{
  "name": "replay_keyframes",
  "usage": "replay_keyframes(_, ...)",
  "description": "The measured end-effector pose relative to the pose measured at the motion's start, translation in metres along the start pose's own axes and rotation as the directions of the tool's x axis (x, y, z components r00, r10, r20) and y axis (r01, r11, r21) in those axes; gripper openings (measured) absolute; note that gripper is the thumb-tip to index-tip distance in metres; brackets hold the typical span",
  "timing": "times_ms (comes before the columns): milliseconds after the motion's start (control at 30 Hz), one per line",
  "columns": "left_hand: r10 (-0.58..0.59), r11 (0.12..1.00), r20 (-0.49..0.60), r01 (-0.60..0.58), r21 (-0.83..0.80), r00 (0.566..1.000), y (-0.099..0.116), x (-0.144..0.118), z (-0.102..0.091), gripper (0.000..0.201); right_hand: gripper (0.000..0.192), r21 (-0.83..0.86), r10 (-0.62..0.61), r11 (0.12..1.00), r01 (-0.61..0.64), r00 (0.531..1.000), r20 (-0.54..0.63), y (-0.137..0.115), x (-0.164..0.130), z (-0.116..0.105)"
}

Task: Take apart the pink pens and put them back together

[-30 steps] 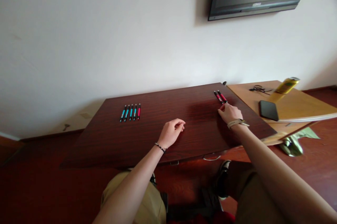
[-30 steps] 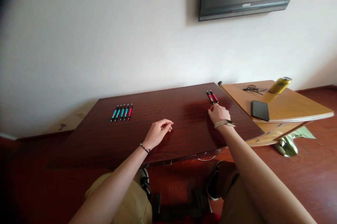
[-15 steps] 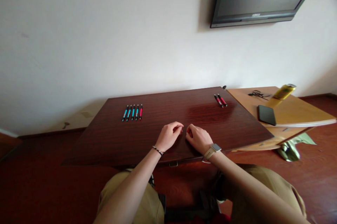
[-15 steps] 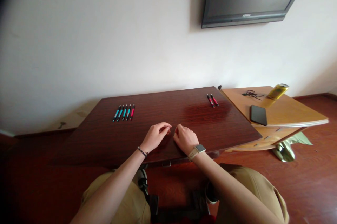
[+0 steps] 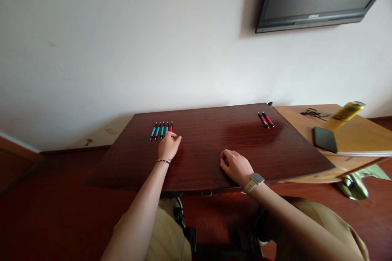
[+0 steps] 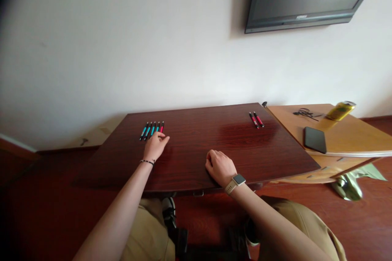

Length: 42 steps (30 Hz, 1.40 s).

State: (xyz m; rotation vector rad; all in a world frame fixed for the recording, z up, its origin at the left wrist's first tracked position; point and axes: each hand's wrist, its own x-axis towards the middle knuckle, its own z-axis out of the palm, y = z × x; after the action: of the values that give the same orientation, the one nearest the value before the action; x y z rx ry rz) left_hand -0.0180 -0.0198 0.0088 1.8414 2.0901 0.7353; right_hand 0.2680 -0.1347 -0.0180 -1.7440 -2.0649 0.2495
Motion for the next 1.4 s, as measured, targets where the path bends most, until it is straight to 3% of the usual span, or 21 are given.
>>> replay_keyframes(67,-0.099,0.985,-0.033,0.103,0.139,0.995,-0.016,0.011,-0.007,0.034,0.010,0.015,-0.012,1.000,0.012,1.000,0.005,0.000,0.000,-0.001)
replay_keyframes(167,-0.154,0.959,-0.043,0.160,0.234,0.987,-0.029,0.018,-0.008,0.039,0.018,-0.024,-0.062,0.998,0.060,0.995,-0.077,-0.004,0.001,-0.006)
replay_keyframes(300,-0.157,0.951,-0.029,0.159,0.266,0.987,-0.033,0.020,0.000,0.038,0.021,-0.030,-0.092,0.996,0.088,0.979,-0.180,-0.009,0.003,-0.013)
replay_keyframes(500,-0.105,0.949,-0.082,0.125,0.289,0.991,-0.029,0.024,0.010,0.033,0.032,0.171,0.004,0.985,0.016,0.994,-0.112,-0.012,0.005,-0.011)
replay_keyframes(633,-0.110,0.967,-0.074,0.124,0.225,0.991,-0.023,0.026,0.012,0.029,0.014,0.240,0.021,0.971,0.008,0.993,-0.116,-0.008,0.007,-0.010)
replay_keyframes(767,0.012,1.000,-0.028,-0.012,-0.002,1.000,-0.012,0.021,0.017,0.024,0.018,0.377,0.035,0.926,0.022,0.989,-0.144,0.003,0.015,-0.010)
replay_keyframes(867,0.187,0.954,-0.023,-0.187,-0.233,0.982,0.002,0.007,0.022,0.025,0.039,0.632,0.133,0.772,-0.058,0.988,-0.073,0.012,0.025,-0.007)
replay_keyframes(933,0.324,0.887,-0.013,-0.309,-0.343,0.946,0.013,-0.007,0.026,0.026,0.051,0.823,0.182,0.551,-0.140,0.982,0.046,0.015,0.031,-0.005)
replay_keyframes(1033,0.463,0.831,0.002,-0.433,-0.350,0.886,0.029,-0.028,0.030,0.026,0.049,0.965,0.206,0.153,-0.213,0.962,0.180,0.016,0.039,-0.003)
replay_keyframes(1133,0.532,0.802,0.006,-0.502,-0.324,0.847,0.040,-0.043,0.031,0.023,0.042,0.981,0.264,-0.103,-0.162,0.947,0.184,0.017,0.045,-0.003)
replay_keyframes(1233,0.533,0.794,0.008,-0.496,-0.352,0.846,0.046,-0.049,0.033,0.022,0.036,0.980,0.310,-0.174,-0.095,0.939,0.146,0.020,0.048,-0.003)
replay_keyframes(1400,0.414,0.748,0.009,-0.334,-0.574,0.910,0.049,-0.050,0.043,0.025,0.035,0.993,0.308,-0.110,-0.047,0.948,0.079,0.016,0.048,0.000)
